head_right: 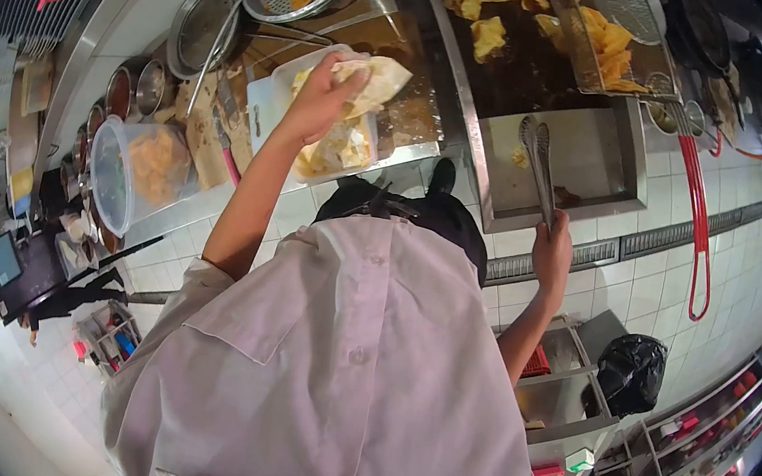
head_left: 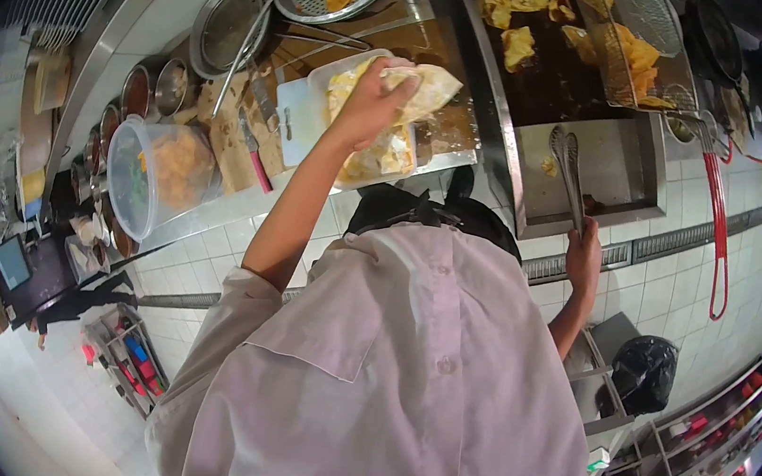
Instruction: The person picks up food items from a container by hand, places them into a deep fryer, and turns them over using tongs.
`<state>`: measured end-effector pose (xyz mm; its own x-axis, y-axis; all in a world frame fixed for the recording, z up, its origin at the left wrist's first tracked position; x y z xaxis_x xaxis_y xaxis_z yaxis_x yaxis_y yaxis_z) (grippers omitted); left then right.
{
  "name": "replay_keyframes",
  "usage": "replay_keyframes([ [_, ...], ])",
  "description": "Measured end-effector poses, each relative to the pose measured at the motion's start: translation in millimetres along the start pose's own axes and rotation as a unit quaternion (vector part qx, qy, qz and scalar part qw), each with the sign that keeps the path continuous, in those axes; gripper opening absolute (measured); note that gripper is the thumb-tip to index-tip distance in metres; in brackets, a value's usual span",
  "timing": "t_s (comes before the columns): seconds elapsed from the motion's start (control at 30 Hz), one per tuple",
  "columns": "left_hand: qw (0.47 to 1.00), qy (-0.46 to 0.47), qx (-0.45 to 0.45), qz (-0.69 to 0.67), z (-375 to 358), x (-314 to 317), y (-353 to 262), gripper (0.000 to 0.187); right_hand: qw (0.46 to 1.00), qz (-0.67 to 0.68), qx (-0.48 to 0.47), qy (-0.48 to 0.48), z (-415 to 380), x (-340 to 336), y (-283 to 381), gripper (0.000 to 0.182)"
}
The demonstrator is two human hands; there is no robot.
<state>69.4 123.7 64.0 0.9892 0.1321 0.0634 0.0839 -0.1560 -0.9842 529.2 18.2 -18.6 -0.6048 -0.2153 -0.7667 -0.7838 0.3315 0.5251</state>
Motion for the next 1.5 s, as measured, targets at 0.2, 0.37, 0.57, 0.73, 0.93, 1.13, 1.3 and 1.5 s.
replay_keyframes([
  [0.2,0.997,0.068,0.000,-0.033,83.7,90.1,14.8,0.035,1.000,0.017,0.016,0.011,-3.6,-3.0,-1.3,0.035],
  [0.37,0.991,0.038,0.084,0.097,92.7,74.3,42.7,0.036,1.000,0.017,-0.019,-0.011,-7.1,-6.3,-13.5,0.035],
  [0.57,0.889,-0.070,0.190,0.411,-16.9,-25.5,16.2,0.033,0.999,0.029,0.022,0.017,-5.3,-10.7,-17.1,0.035],
  [0.73,0.765,-0.008,0.185,0.616,-69.4,-90.3,48.5,0.042,1.000,0.010,0.008,0.018,5.3,-14.1,-15.5,0.035],
  [0.93,0.766,-0.001,0.151,0.625,-66.2,-79.2,43.9,0.040,0.997,-0.016,0.041,0.061,20.4,-22.7,-6.1,0.038],
  [1.13,0.789,0.080,0.219,0.569,-60.5,-54.7,42.8,0.035,0.999,-0.037,-0.003,0.029,19.3,-19.2,-16.0,0.037],
  [1.3,0.830,0.097,0.241,0.493,-64.8,-50.8,41.8,0.035,0.999,-0.034,0.010,0.027,6.3,-19.5,2.2,0.037],
  [1.5,0.831,0.081,0.225,0.502,-66.4,-46.9,52.1,0.036,0.998,-0.033,0.006,0.046,1.5,-20.1,17.0,0.035],
])
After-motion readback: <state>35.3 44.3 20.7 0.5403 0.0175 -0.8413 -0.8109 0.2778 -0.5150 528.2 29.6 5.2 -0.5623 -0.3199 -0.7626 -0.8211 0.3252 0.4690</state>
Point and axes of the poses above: each hand's wrist, its own z-axis towards the middle knuckle, its own x-axis out of the palm, y = z × x, the point moved 1 cm from there along z, towards the middle knuckle, and after that the axes turned 8 degrees about x, right-handed, at the moved point
